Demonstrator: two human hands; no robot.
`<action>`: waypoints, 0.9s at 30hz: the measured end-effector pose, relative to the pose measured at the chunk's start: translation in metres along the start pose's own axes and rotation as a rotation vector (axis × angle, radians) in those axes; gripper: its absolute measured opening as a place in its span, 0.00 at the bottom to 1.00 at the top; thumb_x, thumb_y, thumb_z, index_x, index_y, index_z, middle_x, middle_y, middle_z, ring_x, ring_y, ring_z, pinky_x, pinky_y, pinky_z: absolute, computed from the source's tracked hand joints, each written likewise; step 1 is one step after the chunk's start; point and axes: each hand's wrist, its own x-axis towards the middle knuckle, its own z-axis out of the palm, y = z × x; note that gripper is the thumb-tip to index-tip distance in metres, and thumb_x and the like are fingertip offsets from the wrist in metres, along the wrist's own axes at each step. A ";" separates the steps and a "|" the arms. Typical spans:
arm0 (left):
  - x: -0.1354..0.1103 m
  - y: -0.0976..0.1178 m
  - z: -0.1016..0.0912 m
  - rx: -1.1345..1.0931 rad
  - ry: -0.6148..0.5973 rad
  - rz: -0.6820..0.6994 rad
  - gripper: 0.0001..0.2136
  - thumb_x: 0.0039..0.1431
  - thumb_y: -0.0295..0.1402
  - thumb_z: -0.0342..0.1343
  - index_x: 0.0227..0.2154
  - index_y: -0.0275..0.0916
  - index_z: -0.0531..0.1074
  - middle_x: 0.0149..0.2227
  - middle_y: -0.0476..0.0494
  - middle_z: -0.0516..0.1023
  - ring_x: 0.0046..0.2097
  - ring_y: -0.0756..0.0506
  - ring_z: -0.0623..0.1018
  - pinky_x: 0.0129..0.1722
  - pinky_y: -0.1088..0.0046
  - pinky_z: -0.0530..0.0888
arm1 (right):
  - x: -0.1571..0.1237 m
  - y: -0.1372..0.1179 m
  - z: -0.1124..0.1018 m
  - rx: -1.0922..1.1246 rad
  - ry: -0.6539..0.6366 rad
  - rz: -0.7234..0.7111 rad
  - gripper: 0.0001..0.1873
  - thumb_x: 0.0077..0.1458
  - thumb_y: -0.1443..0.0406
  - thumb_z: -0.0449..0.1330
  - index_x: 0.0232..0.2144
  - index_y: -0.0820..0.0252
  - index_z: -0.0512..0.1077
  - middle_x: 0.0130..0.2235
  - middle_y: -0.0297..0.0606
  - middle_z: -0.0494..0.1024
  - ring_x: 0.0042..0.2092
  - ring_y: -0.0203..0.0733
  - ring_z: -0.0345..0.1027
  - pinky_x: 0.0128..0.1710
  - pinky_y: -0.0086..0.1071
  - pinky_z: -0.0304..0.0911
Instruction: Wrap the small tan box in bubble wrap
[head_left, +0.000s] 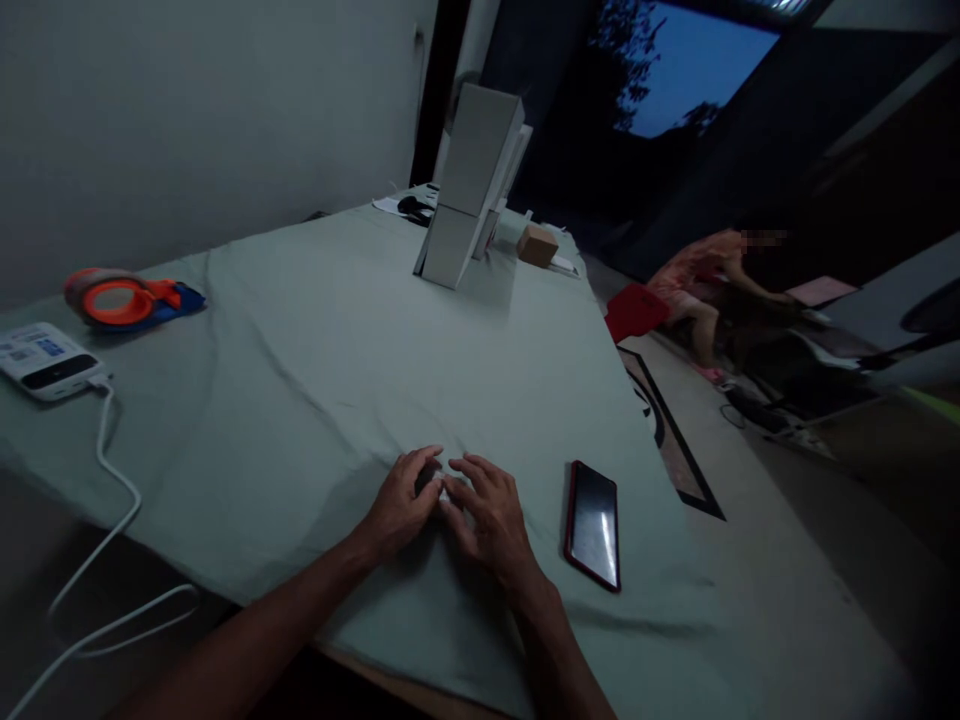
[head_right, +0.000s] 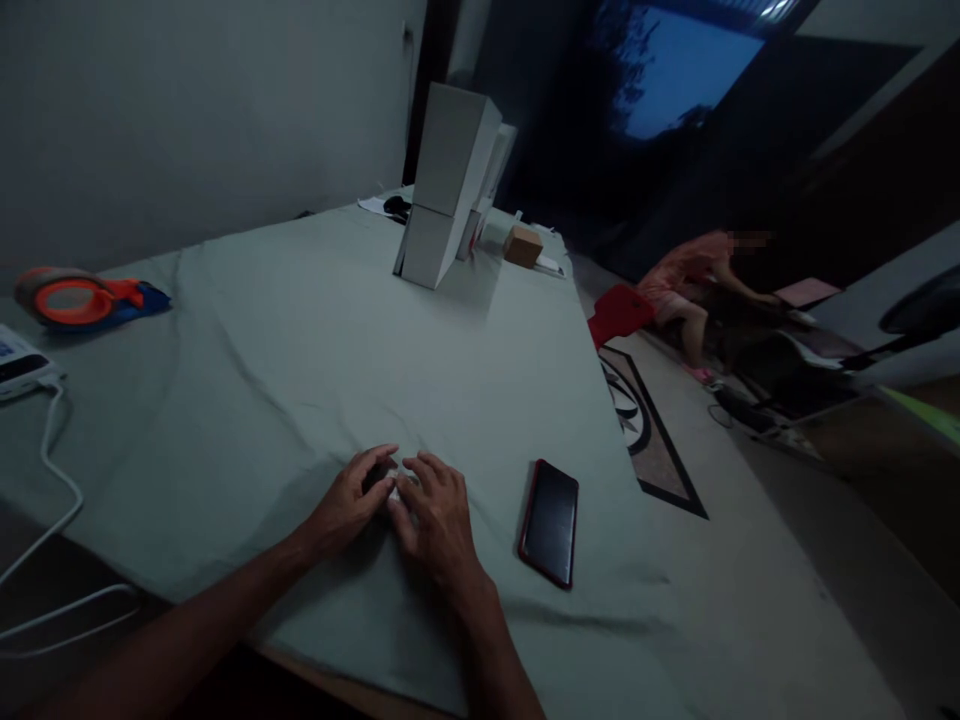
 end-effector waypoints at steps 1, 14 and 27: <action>-0.001 0.000 0.000 -0.006 0.010 -0.002 0.20 0.57 0.30 0.51 0.54 0.40 0.67 0.50 0.40 0.73 0.51 0.43 0.72 0.54 0.60 0.69 | -0.001 -0.001 -0.001 0.003 -0.015 0.004 0.13 0.56 0.65 0.59 0.45 0.51 0.73 0.52 0.41 0.74 0.57 0.53 0.62 0.53 0.50 0.59; -0.011 0.001 -0.014 0.228 0.039 0.085 0.30 0.49 0.33 0.56 0.58 0.36 0.61 0.50 0.36 0.72 0.53 0.37 0.70 0.56 0.52 0.65 | -0.016 0.012 -0.009 0.331 0.009 0.303 0.26 0.56 0.58 0.59 0.56 0.53 0.63 0.57 0.44 0.69 0.59 0.51 0.63 0.57 0.48 0.59; -0.012 0.004 -0.013 0.193 0.064 0.111 0.31 0.50 0.31 0.55 0.60 0.37 0.58 0.51 0.35 0.71 0.53 0.38 0.70 0.55 0.54 0.66 | -0.001 0.012 0.001 0.211 -0.056 0.146 0.36 0.52 0.63 0.63 0.61 0.53 0.58 0.49 0.44 0.75 0.50 0.50 0.69 0.51 0.46 0.64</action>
